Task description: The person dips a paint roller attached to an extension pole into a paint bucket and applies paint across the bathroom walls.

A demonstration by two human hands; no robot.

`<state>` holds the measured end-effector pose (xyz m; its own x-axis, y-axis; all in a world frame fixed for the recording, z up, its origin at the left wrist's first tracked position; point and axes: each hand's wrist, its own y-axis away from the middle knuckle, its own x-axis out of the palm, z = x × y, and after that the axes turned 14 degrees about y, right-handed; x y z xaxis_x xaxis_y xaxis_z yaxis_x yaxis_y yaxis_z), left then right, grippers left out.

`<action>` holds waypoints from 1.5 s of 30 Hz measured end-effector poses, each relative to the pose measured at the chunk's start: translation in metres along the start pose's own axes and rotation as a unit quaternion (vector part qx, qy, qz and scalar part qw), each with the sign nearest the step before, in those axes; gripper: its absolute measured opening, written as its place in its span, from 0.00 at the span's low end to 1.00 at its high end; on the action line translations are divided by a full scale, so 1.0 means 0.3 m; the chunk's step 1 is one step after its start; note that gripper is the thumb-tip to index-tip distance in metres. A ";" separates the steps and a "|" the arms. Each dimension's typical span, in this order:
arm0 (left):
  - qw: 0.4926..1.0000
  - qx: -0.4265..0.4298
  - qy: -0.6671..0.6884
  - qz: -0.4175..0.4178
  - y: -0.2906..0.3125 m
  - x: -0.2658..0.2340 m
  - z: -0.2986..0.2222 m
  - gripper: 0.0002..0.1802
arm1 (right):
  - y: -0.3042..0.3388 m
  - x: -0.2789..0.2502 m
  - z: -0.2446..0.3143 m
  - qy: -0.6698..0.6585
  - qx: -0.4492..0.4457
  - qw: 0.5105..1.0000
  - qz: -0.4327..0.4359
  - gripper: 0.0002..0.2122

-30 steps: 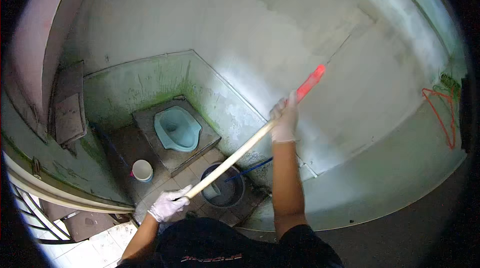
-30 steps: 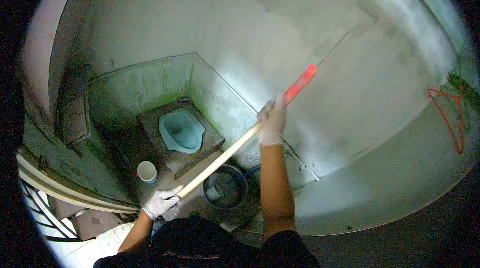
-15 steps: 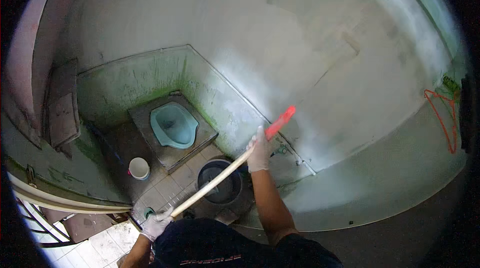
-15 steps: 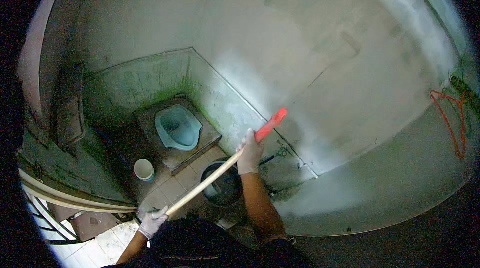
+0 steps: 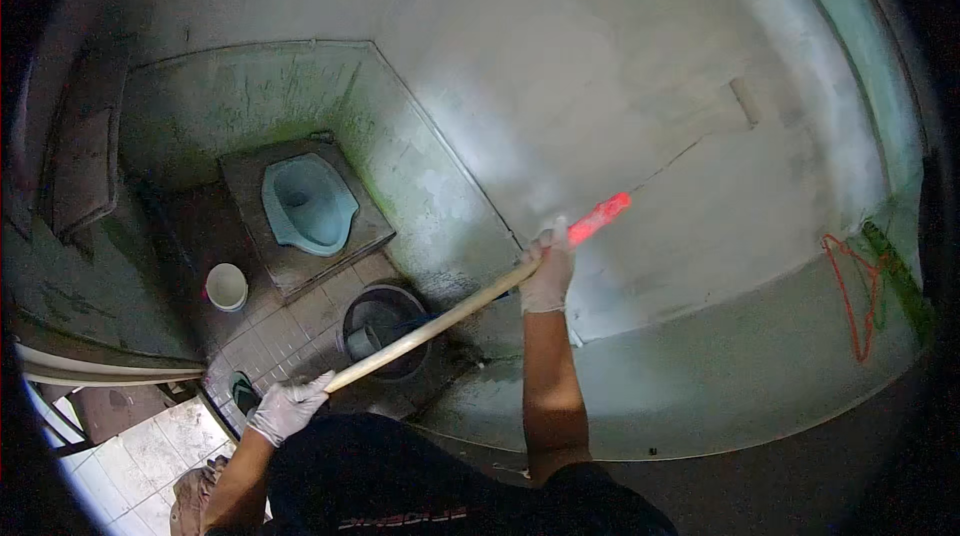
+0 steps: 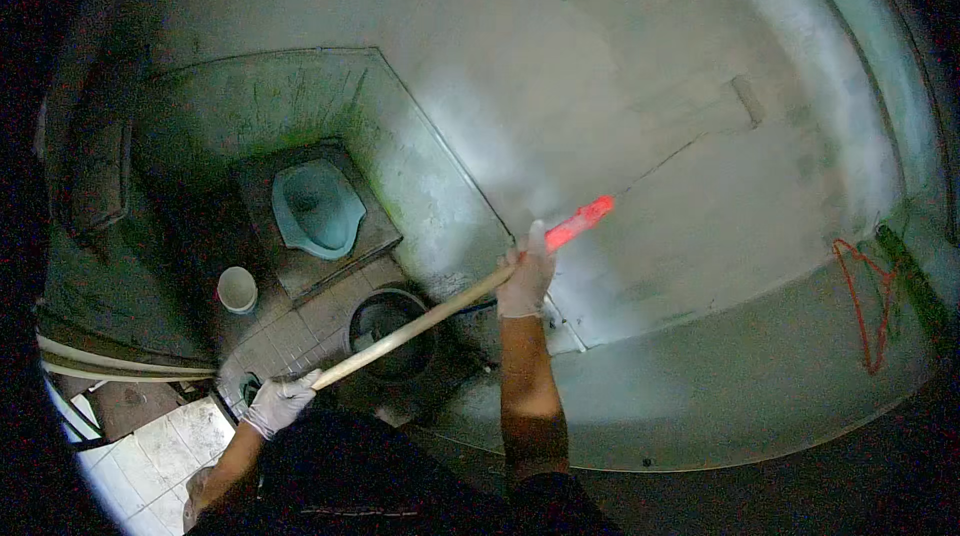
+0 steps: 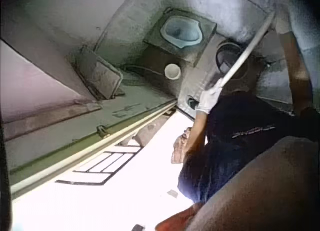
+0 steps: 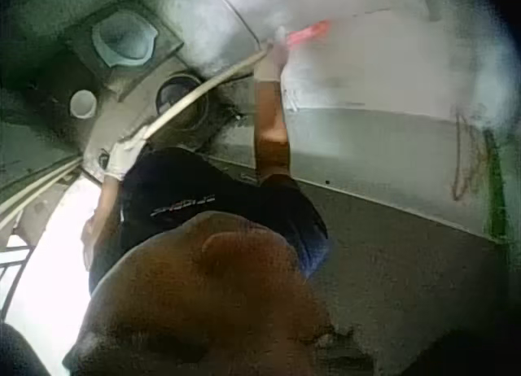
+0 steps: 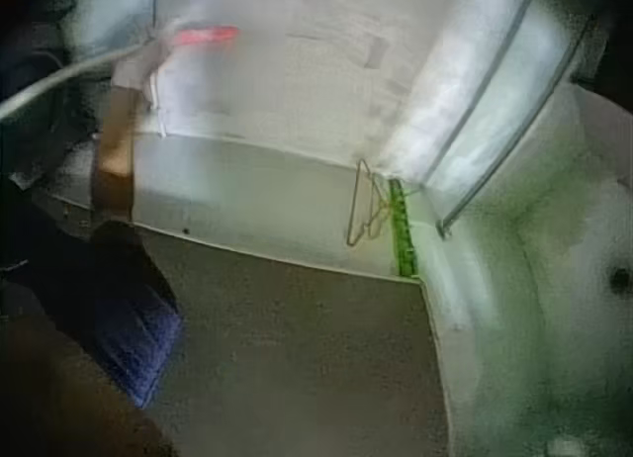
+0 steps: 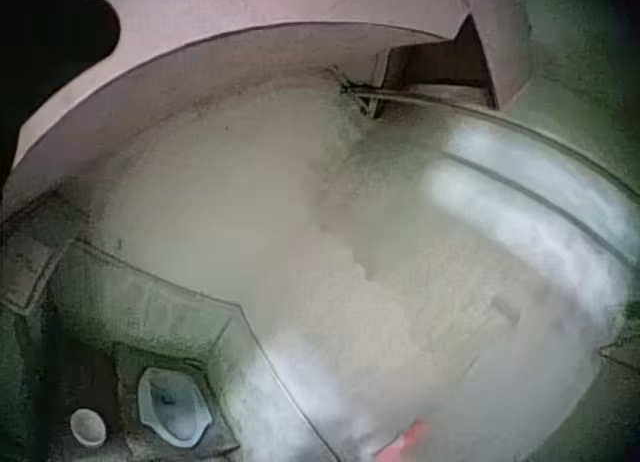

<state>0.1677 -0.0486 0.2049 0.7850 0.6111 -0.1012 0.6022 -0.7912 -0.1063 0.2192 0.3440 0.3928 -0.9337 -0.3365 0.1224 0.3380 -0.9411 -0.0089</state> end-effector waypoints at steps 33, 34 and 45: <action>0.991 -0.089 -0.035 -0.092 0.464 -0.085 0.449 0.18 | 0.328 0.061 -0.541 0.026 0.159 0.985 0.054 0.09; 0.981 -0.163 0.018 -0.107 0.515 -0.084 0.523 0.19 | 0.354 0.084 -0.526 0.023 0.158 0.986 0.057 0.09; 0.991 -0.068 -0.113 0.000 0.206 -0.159 0.368 0.23 | 0.126 0.131 -0.336 0.056 0.074 0.993 0.070 0.11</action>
<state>0.1515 -0.1241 0.0939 0.7409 0.5891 -0.3224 0.6289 -0.7770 0.0256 0.1833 0.2917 0.2971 -0.8807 -0.4733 0.0188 0.4715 -0.8723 0.1299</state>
